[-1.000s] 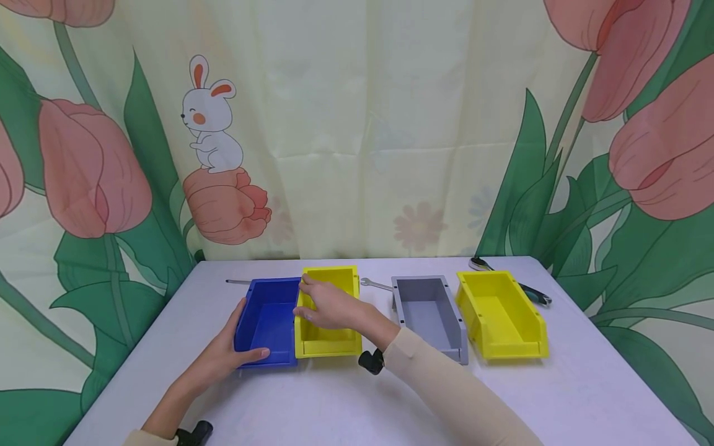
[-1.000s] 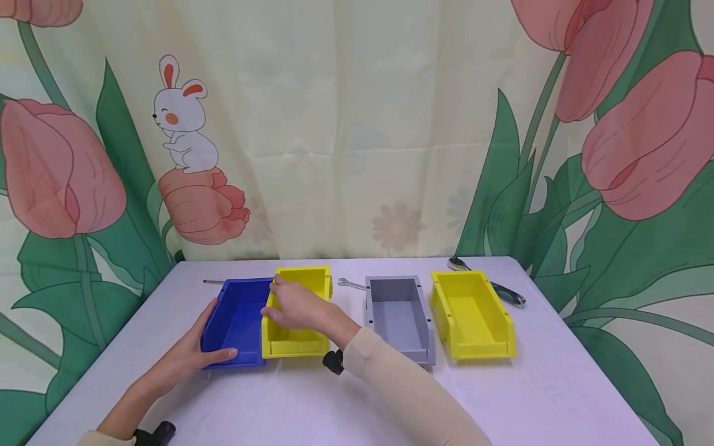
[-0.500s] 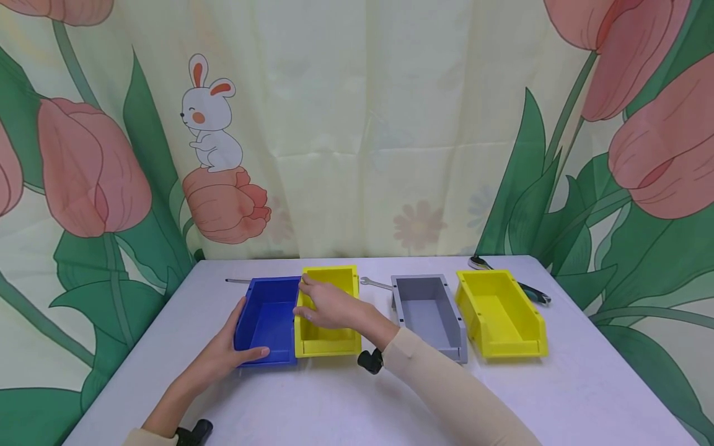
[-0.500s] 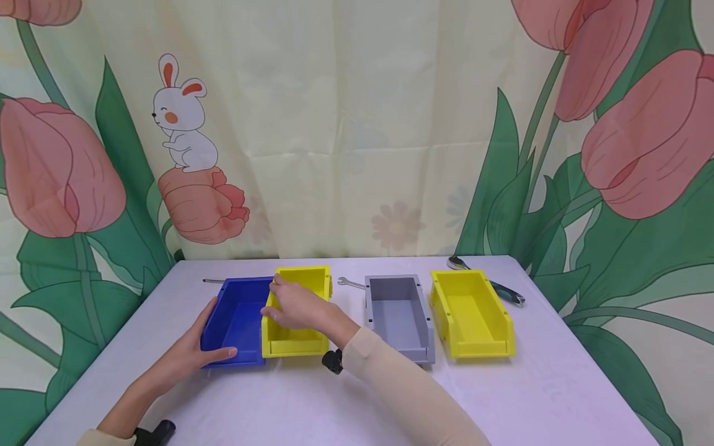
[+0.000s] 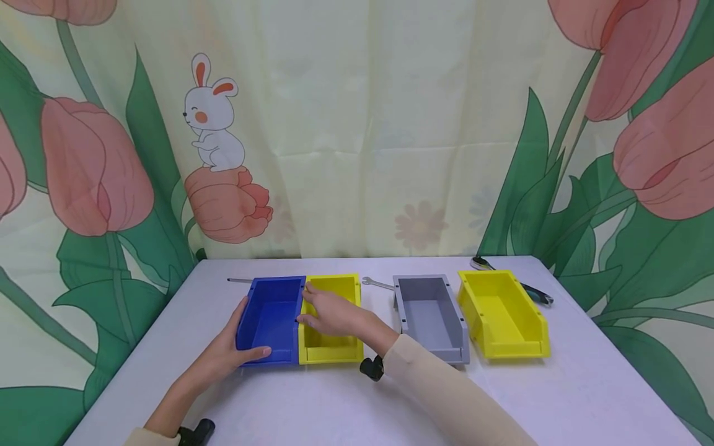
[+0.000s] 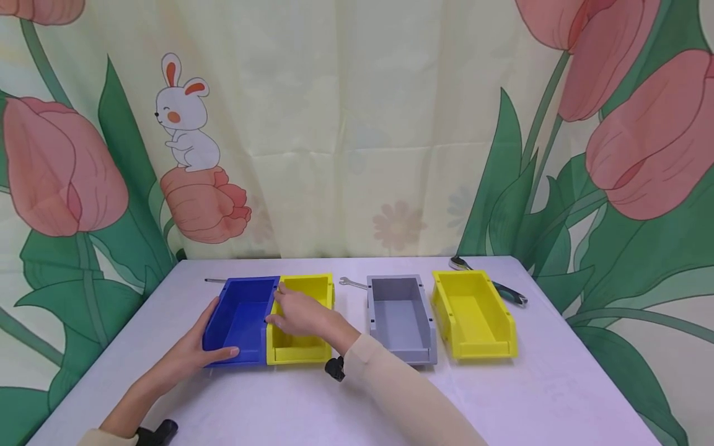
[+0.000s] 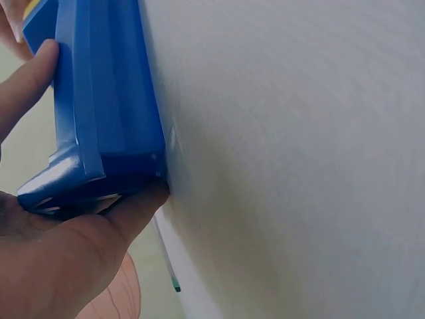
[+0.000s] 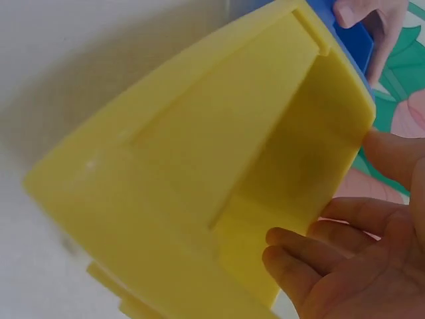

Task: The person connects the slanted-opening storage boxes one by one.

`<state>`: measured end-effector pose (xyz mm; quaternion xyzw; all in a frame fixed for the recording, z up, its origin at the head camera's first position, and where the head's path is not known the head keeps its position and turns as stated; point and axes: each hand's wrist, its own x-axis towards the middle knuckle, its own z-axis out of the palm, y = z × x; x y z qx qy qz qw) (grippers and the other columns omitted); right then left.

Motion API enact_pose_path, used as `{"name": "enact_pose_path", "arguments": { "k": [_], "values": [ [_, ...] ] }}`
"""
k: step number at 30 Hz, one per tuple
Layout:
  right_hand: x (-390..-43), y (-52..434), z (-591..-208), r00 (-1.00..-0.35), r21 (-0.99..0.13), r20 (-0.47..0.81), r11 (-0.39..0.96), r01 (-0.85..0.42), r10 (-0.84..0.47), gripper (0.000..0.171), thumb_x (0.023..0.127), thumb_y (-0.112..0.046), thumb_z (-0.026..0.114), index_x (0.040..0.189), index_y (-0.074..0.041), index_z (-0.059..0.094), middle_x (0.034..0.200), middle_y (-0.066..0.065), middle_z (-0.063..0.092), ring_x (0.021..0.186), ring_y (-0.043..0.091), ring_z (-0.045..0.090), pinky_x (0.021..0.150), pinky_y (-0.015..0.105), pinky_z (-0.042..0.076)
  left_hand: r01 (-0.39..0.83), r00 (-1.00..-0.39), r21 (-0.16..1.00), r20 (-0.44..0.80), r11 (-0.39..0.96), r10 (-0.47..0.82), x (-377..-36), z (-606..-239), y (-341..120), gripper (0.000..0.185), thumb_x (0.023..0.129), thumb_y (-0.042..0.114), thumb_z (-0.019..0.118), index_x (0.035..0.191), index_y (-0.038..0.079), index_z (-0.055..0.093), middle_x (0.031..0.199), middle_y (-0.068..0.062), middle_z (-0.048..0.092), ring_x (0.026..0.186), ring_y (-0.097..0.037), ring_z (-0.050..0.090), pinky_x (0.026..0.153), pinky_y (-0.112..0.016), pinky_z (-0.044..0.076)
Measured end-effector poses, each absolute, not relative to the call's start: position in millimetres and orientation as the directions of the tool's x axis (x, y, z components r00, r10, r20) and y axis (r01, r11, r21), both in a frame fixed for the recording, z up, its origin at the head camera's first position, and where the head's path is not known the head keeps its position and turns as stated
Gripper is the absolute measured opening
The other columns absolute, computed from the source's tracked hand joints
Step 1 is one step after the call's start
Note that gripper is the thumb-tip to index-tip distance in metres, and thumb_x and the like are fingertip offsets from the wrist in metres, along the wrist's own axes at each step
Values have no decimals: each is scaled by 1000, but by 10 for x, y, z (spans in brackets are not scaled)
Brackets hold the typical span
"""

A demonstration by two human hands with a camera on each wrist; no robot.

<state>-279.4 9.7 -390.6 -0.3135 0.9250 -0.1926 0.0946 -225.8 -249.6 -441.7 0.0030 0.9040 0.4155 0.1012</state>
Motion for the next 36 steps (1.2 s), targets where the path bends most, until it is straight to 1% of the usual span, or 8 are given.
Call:
{"name": "enact_pose_path", "arguments": {
  "k": [5, 9, 15, 18, 23, 29, 32, 36],
  "values": [
    [-2797, 98, -3953, -789, -436, -49, 724, -534, -612, 67, 109, -41, 57, 163, -5, 39, 177, 11, 27, 160, 25, 38, 129, 38, 39, -80, -980, 754, -179, 652, 88, -2263, -4439, -2502, 133, 89, 47, 85, 169, 26, -19, 178, -26, -4, 159, -61, 7, 122, -78, 22],
    [-2794, 92, -3953, -794, -436, -45, 727, -531, -607, 67, 109, -42, 58, 163, -6, 41, 176, 10, 29, 160, 25, 38, 129, 38, 39, -86, -979, 748, -186, 658, 83, -2263, -4440, -2517, 133, 89, 48, 84, 169, 25, -19, 178, -27, -3, 159, -61, 8, 122, -78, 23],
    [-2774, 163, -3915, -806, -451, -47, 732, -511, -591, 66, 109, -45, 55, 162, -8, 43, 174, 9, 35, 161, 26, 38, 130, 42, 38, -94, -979, 748, -190, 657, 76, -2256, -4441, -2503, 133, 88, 49, 84, 169, 27, -19, 178, -26, -4, 160, -61, 7, 122, -78, 22],
    [-2773, 284, -3853, -807, -469, -31, 721, -510, -590, 64, 110, -43, 54, 161, -7, 44, 170, 11, 43, 158, 28, 43, 129, 44, 39, -101, -979, 746, -192, 658, 67, -2260, -4448, -2493, 135, 87, 51, 85, 169, 28, -19, 178, -25, -4, 160, -60, 7, 121, -78, 21],
    [-2794, 602, -3707, -812, -471, 47, 704, -531, -582, 61, 109, -37, 59, 157, -2, 48, 160, 14, 55, 151, 32, 51, 127, 49, 42, -106, -980, 733, -190, 672, 53, -2273, -4441, -2500, 137, 85, 53, 86, 169, 28, -19, 178, -25, -4, 160, -60, 7, 121, -79, 21],
    [-2807, 1165, -3586, -872, -483, 93, 744, -462, -481, 59, 106, -33, 65, 155, -3, 51, 158, 15, 56, 150, 35, 51, 125, 55, 44, -97, -980, 737, -187, 669, 65, -2286, -4432, -2491, 135, 87, 50, 86, 169, 27, -19, 178, -24, -5, 161, -59, 6, 123, -77, 19],
    [-2803, 1459, -3572, -902, -442, 110, 793, -420, -417, 57, 106, -32, 65, 154, -4, 53, 158, 17, 56, 149, 38, 51, 123, 58, 44, -94, -980, 739, -186, 667, 68, -2283, -4434, -2483, 135, 87, 48, 86, 169, 26, -19, 178, -25, -5, 161, -59, 6, 123, -77, 19],
    [-2765, 1806, -3632, -932, -391, 154, 846, -362, -328, 54, 104, -29, 67, 149, 0, 57, 157, 24, 55, 147, 45, 51, 122, 63, 43, -92, -980, 737, -184, 669, 68, -2274, -4429, -2488, 134, 88, 47, 85, 169, 26, -19, 178, -24, -5, 161, -58, 6, 124, -76, 18]
  ]
}}
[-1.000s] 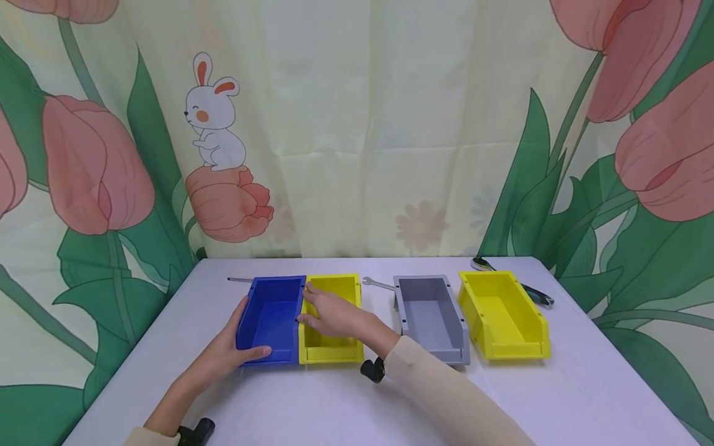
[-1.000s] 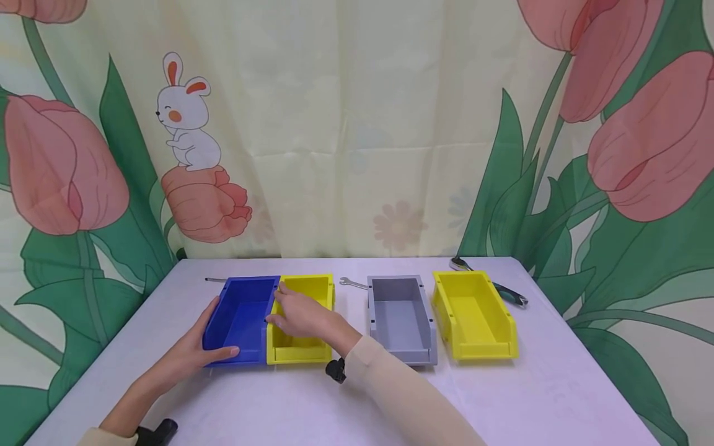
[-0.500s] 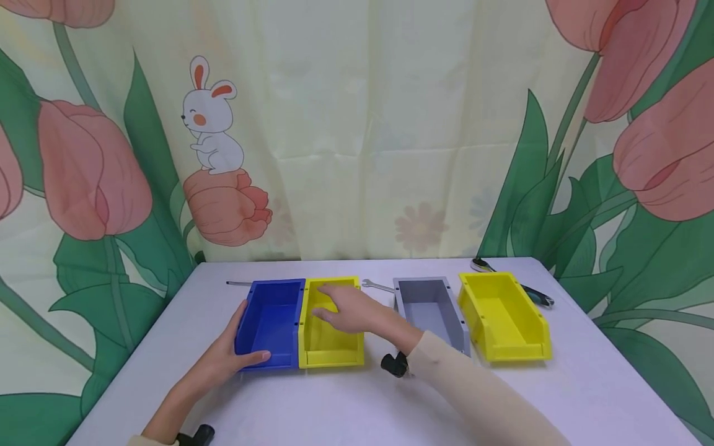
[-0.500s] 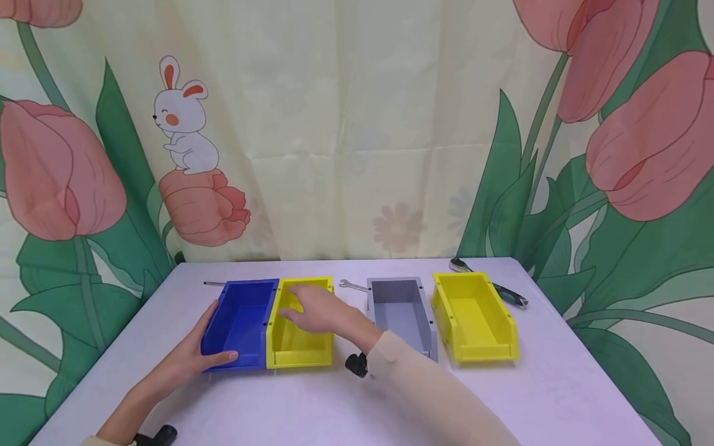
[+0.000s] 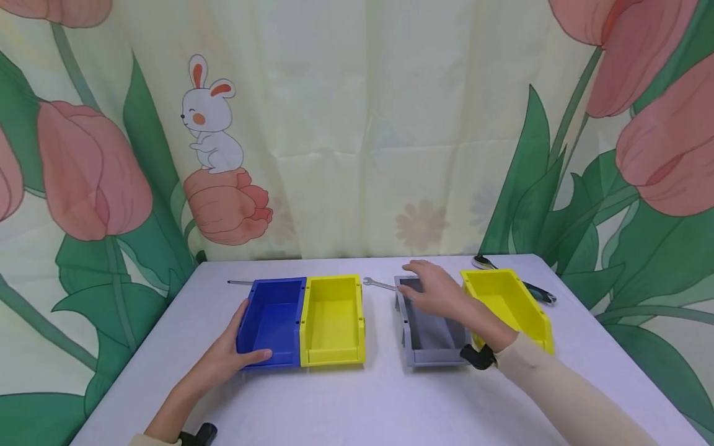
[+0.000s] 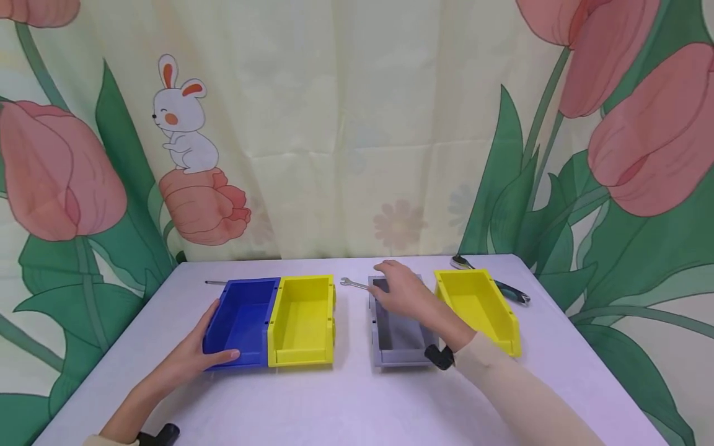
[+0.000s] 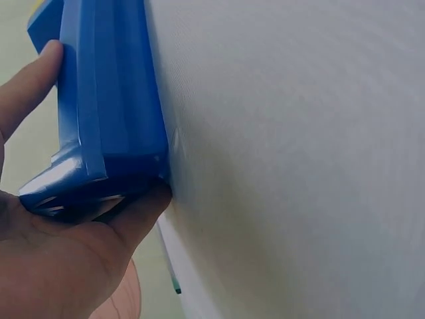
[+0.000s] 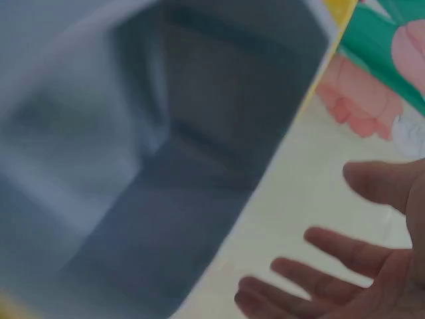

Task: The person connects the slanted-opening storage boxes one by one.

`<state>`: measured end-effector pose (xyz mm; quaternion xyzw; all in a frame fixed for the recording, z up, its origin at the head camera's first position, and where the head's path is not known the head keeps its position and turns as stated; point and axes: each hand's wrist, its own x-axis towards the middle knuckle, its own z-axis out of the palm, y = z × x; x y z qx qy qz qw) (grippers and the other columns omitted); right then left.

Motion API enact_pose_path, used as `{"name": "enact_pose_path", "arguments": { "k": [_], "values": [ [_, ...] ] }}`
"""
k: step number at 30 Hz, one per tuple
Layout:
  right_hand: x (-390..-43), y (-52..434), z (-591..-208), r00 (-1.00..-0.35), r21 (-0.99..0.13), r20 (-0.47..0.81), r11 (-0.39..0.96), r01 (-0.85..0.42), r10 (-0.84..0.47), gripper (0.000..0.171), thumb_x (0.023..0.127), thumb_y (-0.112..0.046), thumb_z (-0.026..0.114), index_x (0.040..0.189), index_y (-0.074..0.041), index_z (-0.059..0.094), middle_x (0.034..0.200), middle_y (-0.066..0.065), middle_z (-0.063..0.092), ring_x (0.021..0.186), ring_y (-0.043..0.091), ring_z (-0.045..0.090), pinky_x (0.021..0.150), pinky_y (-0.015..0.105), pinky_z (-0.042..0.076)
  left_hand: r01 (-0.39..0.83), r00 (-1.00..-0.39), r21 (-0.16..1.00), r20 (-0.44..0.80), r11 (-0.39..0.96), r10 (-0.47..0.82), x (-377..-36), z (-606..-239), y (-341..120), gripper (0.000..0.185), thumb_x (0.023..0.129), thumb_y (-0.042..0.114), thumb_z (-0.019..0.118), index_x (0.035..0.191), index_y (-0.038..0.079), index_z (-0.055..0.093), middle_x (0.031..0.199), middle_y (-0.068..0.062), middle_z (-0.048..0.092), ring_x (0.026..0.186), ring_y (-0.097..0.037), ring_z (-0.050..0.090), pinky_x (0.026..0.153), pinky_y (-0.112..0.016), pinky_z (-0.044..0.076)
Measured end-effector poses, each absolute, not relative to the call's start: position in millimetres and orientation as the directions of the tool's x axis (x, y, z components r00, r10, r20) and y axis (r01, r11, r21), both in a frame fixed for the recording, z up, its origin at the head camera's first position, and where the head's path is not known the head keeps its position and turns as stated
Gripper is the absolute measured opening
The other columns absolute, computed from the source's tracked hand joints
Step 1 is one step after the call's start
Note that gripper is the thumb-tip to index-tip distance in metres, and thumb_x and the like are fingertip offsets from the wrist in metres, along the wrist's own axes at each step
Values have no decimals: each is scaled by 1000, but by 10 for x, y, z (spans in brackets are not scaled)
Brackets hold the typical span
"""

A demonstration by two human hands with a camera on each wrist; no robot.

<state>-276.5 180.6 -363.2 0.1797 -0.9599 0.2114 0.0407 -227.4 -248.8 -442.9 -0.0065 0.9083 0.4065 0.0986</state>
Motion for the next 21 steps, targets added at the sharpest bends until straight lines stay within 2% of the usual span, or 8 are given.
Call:
{"name": "enact_pose_path", "arguments": {
  "k": [7, 9, 12, 16, 19, 21],
  "values": [
    [-2626, 2227, -3741, -950, -405, 180, 861, -306, -254, 57, 103, -27, 68, 149, 6, 55, 156, 33, 51, 143, 52, 51, 118, 67, 45, -49, -985, 713, -151, 699, 85, -2266, -4369, -2471, 129, 90, 49, 83, 171, 18, -13, 178, -27, 0, 161, -58, 8, 124, -75, 20],
    [-2588, 2291, -3754, -958, -430, 169, 858, -283, -231, 60, 103, -27, 69, 151, 5, 52, 156, 33, 50, 143, 52, 51, 116, 67, 46, 5, -993, 682, -81, 731, 83, -2251, -4338, -2452, 120, 93, 47, 80, 172, 12, -3, 177, -28, 6, 161, -57, 12, 124, -75, 23],
    [-2545, 2341, -3770, -965, -441, 151, 859, -261, -216, 66, 103, -26, 70, 155, 6, 46, 155, 32, 52, 141, 51, 53, 114, 67, 48, 120, -992, 607, 98, 786, 75, -2217, -4285, -2374, 97, 98, 38, 76, 170, 6, 19, 175, -29, 16, 159, -57, 21, 122, -75, 29],
    [-2518, 2364, -3813, -975, -447, 112, 867, -222, -192, 72, 102, -25, 71, 158, 9, 39, 156, 34, 51, 140, 52, 54, 113, 66, 50, 245, -940, 506, 333, 827, 74, -2185, -4226, -2167, 70, 101, 22, 73, 161, 5, 41, 171, -24, 30, 155, -52, 33, 119, -74, 37],
    [-2494, 2373, -3844, -984, -456, 75, 872, -176, -160, 75, 102, -23, 71, 158, 11, 35, 156, 36, 49, 140, 53, 54, 112, 66, 50, 292, -921, 494, 377, 819, 102, -2172, -4192, -1980, 65, 101, 20, 72, 159, 6, 46, 170, -21, 37, 154, -49, 38, 119, -72, 39],
    [-2479, 2374, -3863, -990, -467, 44, 873, -141, -136, 75, 102, -21, 70, 159, 11, 34, 157, 36, 49, 138, 52, 55, 111, 65, 51, 298, -933, 524, 337, 798, 127, -2167, -4179, -1868, 67, 102, 22, 72, 161, 6, 43, 170, -20, 38, 155, -48, 40, 119, -69, 41]
  ]
}}
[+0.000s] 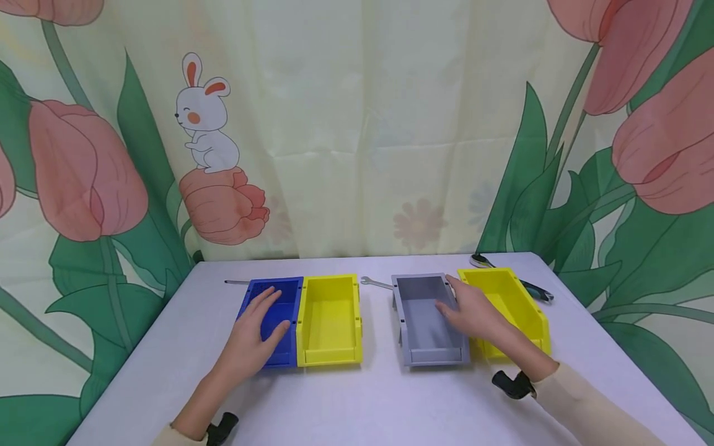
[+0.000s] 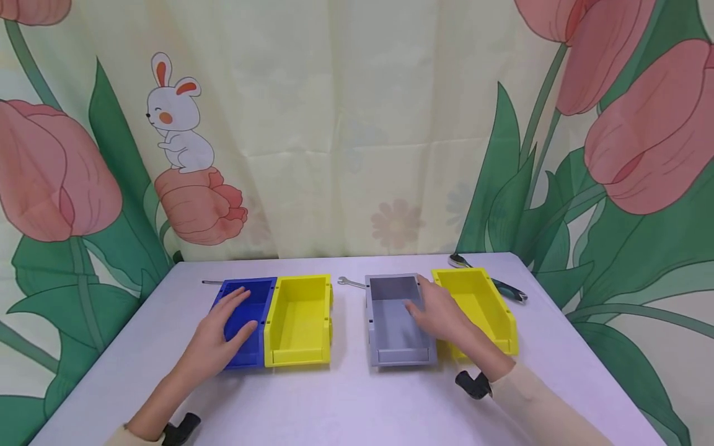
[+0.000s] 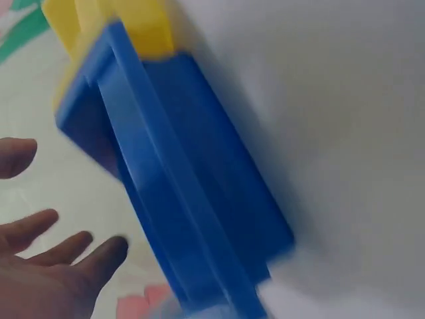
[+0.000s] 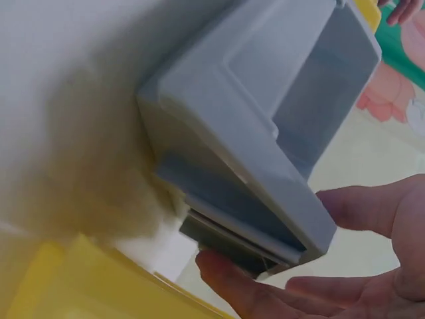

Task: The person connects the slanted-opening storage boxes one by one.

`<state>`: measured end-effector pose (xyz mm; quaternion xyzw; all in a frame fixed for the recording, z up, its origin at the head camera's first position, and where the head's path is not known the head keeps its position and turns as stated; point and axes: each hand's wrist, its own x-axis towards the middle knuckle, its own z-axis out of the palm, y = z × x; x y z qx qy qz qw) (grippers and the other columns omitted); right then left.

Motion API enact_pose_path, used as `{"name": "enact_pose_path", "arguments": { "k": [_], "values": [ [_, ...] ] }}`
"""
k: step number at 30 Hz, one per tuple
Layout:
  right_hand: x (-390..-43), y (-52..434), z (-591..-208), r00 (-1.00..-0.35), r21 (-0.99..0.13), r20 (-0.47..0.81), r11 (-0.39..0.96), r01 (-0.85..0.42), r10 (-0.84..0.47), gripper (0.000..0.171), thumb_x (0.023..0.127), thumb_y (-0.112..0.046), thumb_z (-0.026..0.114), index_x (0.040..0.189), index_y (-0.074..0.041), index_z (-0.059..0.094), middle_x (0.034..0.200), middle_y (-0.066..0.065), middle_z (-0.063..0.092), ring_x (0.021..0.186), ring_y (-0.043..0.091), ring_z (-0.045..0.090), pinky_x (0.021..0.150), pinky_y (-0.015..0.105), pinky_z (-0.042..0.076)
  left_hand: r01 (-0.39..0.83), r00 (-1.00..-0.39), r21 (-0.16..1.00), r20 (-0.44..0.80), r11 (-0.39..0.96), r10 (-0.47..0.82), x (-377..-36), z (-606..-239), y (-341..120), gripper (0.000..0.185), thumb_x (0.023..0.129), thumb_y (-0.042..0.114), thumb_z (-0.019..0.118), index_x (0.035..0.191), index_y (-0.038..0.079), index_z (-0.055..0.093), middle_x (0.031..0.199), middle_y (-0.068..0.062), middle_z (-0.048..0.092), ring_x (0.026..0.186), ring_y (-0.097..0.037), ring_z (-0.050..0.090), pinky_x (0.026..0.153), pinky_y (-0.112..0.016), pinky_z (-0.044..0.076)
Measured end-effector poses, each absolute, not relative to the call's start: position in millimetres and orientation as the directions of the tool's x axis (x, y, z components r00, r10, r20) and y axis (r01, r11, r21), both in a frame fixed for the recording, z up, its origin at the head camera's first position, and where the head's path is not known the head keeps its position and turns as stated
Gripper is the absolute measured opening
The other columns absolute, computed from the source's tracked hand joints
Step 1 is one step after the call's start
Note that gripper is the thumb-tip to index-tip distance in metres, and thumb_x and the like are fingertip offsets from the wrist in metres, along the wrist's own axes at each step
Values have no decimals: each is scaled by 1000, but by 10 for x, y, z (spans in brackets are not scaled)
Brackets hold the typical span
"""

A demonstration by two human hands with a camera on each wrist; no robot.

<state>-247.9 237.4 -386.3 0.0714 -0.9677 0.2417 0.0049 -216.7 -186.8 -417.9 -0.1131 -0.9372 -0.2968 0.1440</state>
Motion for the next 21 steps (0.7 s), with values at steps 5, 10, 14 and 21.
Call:
{"name": "enact_pose_path", "arguments": {
  "k": [5, 10, 14, 21],
  "values": [
    [-2442, 2349, -3881, -995, -477, -19, 875, -79, -100, 71, 103, -16, 67, 160, 10, 34, 156, 34, 50, 117, 40, 66, 101, 52, 62, 208, -978, 628, 150, 750, 146, -2179, -4220, -1684, 81, 103, 27, 70, 168, 10, 26, 174, -20, 31, 156, -45, 40, 119, -62, 45],
    [-2405, 2327, -3903, -995, -474, -64, 880, -41, -80, 69, 103, -12, 64, 161, 9, 33, 130, 30, 68, 80, 21, 61, 71, 29, 56, 146, -988, 668, 58, 729, 145, -2195, -4302, -1599, 89, 103, 27, 71, 171, 13, 16, 176, -19, 24, 161, -45, 29, 125, -67, 34],
    [-2383, 2330, -3917, -995, -484, -64, 874, -36, -76, 68, 102, -7, 61, 162, 8, 31, 86, 12, 62, 63, 19, 51, 61, 26, 49, 152, -986, 668, 49, 729, 161, -2206, -4343, -1577, 87, 103, 25, 71, 171, 13, 19, 176, -17, 26, 163, -43, 27, 128, -65, 31],
    [-2369, 2346, -3923, -998, -487, -22, 872, -47, -66, 66, 99, -4, 61, 159, 10, 36, 150, 36, 55, 78, 20, 60, 68, 27, 53, 170, -981, 665, 44, 727, 189, -2232, -4354, -1567, 86, 103, 23, 71, 171, 12, 19, 177, -16, 24, 164, -41, 25, 129, -64, 30]
  ]
}}
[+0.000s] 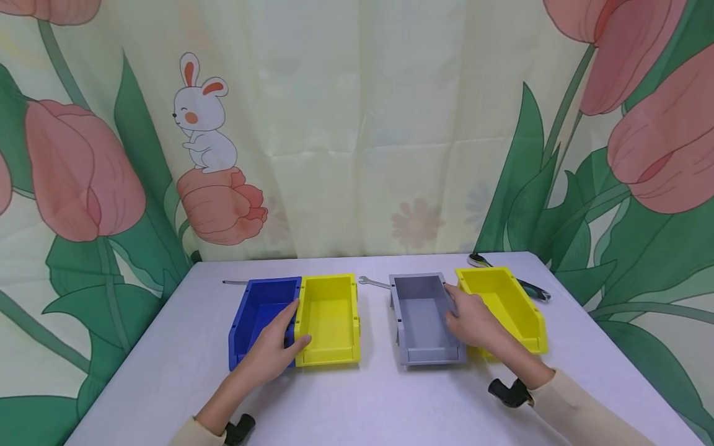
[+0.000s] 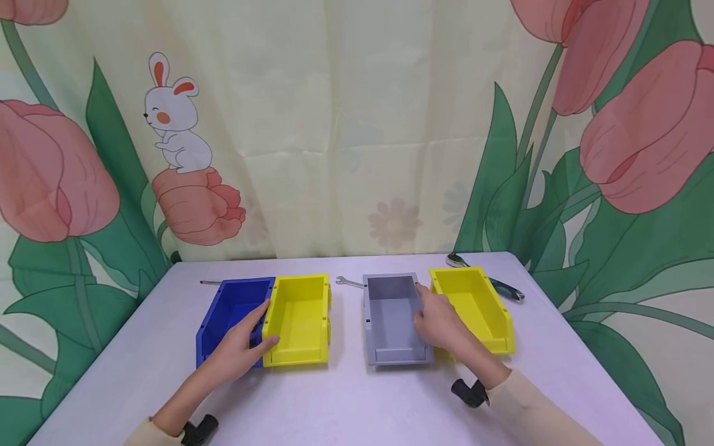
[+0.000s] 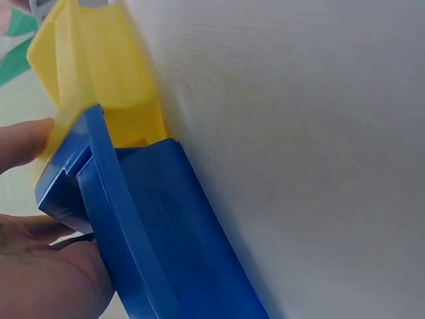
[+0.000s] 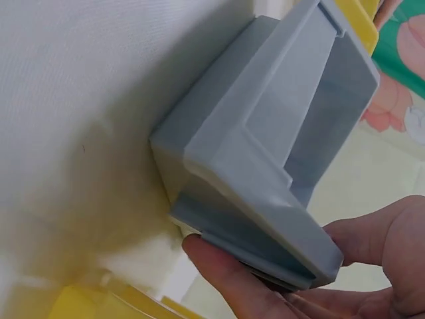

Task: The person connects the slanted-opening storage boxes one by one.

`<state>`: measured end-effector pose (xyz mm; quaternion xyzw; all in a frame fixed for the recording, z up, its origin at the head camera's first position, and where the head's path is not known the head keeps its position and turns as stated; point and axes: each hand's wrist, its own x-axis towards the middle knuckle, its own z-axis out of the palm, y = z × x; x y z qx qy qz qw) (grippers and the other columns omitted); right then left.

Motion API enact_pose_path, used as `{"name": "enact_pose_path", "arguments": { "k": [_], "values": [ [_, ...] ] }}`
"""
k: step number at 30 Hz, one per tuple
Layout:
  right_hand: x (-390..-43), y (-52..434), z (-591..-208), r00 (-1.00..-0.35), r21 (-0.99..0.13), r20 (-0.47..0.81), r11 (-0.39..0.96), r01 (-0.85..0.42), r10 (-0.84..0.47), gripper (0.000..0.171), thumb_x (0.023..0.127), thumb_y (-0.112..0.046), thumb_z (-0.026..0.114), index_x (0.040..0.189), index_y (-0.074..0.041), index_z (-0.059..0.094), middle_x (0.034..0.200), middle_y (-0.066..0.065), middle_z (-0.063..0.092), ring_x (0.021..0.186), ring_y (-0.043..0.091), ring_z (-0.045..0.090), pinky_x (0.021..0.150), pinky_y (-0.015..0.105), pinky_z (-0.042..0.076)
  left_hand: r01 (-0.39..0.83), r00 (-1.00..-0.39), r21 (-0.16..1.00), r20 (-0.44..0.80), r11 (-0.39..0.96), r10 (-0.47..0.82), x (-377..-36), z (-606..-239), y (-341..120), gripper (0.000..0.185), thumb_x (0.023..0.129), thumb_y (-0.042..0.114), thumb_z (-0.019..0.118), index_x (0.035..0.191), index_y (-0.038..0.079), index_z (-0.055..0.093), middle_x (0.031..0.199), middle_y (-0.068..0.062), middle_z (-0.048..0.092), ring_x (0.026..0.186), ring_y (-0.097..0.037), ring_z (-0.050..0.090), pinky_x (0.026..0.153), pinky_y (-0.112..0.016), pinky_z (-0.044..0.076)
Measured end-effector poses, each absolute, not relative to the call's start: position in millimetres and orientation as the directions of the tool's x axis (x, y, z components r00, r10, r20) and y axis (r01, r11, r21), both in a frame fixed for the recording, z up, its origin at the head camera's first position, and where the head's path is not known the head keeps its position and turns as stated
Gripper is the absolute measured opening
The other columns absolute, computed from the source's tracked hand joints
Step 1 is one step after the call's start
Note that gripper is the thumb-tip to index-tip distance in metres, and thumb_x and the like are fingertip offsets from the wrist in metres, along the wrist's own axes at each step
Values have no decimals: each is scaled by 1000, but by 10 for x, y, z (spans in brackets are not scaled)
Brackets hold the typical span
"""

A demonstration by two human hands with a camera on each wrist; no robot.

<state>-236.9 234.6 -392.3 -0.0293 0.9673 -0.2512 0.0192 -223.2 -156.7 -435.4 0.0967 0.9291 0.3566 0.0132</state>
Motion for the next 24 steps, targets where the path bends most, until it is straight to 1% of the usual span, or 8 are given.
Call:
{"name": "enact_pose_path", "arguments": {
  "k": [3, 6, 8, 10, 13, 17, 20, 24],
  "values": [
    [-2373, 2349, -3925, -999, -497, -13, 867, -39, -53, 65, 98, -4, 62, 158, 9, 39, 147, 34, 59, 80, 20, 60, 68, 27, 52, 174, -979, 666, 41, 725, 197, -2240, -4348, -1573, 86, 103, 23, 71, 171, 13, 19, 177, -15, 24, 164, -41, 25, 129, -64, 30],
    [-2386, 2352, -3932, -999, -510, -9, 859, -33, -44, 65, 98, -5, 62, 158, 8, 40, 140, 32, 64, 74, 20, 57, 63, 26, 49, 176, -979, 663, 41, 727, 200, -2245, -4335, -1574, 86, 103, 24, 71, 171, 13, 20, 177, -15, 24, 164, -41, 26, 129, -64, 30],
    [-2394, 2352, -3935, -999, -521, -10, 853, -27, -38, 65, 98, -5, 61, 158, 7, 40, 129, 30, 69, 68, 20, 54, 58, 25, 46, 175, -979, 663, 40, 728, 199, -2246, -4329, -1574, 86, 102, 24, 71, 171, 13, 20, 177, -15, 25, 163, -41, 26, 129, -63, 31],
    [-2398, 2350, -3939, -999, -526, -6, 850, -27, -35, 64, 98, -4, 61, 158, 7, 41, 125, 28, 69, 65, 18, 52, 56, 24, 45, 173, -980, 658, 38, 733, 197, -2244, -4328, -1576, 86, 102, 24, 72, 171, 13, 21, 177, -15, 25, 163, -41, 27, 128, -63, 32],
    [-2406, 2343, -3933, -1000, -531, -5, 847, -23, -30, 64, 98, -5, 60, 158, 7, 41, 108, 24, 70, 62, 18, 50, 54, 23, 43, 171, -980, 655, 38, 736, 194, -2236, -4328, -1580, 86, 102, 23, 72, 170, 13, 21, 176, -15, 27, 162, -41, 29, 128, -63, 33],
    [-2413, 2313, -3897, -999, -535, 17, 844, -41, -38, 63, 97, -4, 61, 157, 7, 43, 117, 28, 71, 69, 20, 55, 58, 24, 46, 175, -980, 651, 42, 739, 195, -2223, -4327, -1586, 86, 102, 23, 73, 170, 13, 22, 176, -15, 28, 162, -41, 31, 127, -64, 35],
    [-2415, 2273, -3852, -998, -539, 41, 840, -66, -52, 62, 96, -3, 61, 155, 8, 44, 129, 30, 70, 79, 21, 59, 63, 26, 50, 178, -980, 652, 46, 737, 196, -2210, -4319, -1588, 85, 101, 23, 73, 170, 13, 23, 176, -15, 28, 162, -41, 31, 127, -64, 35],
    [-2423, 2216, -3784, -996, -547, 64, 832, -91, -66, 61, 96, -4, 60, 155, 7, 46, 125, 27, 73, 81, 22, 62, 66, 26, 54, 174, -981, 655, 50, 736, 188, -2195, -4303, -1586, 86, 100, 24, 75, 170, 14, 26, 175, -16, 31, 160, -43, 34, 125, -65, 37]
  ]
}}
